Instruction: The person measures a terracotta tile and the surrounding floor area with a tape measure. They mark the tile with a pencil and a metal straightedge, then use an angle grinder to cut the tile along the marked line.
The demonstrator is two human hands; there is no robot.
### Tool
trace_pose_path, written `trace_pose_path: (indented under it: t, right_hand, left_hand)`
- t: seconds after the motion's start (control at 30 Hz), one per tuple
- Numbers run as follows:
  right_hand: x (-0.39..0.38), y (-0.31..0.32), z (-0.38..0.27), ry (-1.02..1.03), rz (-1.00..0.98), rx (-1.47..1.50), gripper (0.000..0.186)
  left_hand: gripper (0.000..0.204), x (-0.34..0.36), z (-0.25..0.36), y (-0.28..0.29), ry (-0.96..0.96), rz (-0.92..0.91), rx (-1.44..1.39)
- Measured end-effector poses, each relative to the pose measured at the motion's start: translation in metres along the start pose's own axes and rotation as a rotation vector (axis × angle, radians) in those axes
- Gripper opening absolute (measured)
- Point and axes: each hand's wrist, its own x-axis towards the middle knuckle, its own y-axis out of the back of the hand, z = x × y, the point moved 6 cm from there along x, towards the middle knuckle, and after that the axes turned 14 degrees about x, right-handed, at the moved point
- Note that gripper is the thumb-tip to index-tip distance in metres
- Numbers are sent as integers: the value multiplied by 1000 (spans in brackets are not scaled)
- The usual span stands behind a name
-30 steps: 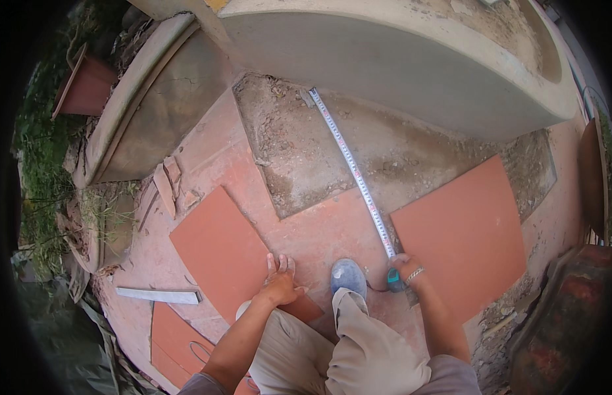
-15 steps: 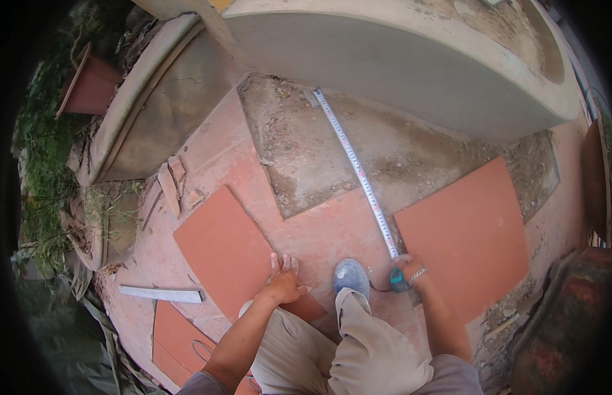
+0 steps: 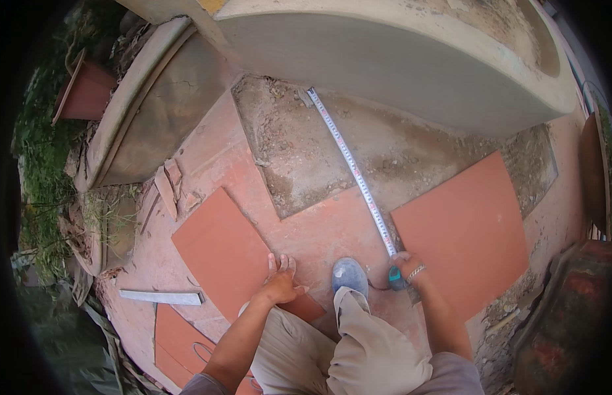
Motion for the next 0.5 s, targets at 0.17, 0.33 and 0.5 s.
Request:
trace_pose_path:
  t: [0.17,0.33,0.5]
  right_hand:
    - [1,-1,0,15,-9,11,29]
    - [4,2,3,33,8,-69,29]
    - [3,2,4,-18,0,-40,33]
  left_hand:
    - [100,3,-2,0,-34,-13,18]
    - [100,4,-4,-5,-34,13,14]
    - [103,3,-5,-1,-35,79,26]
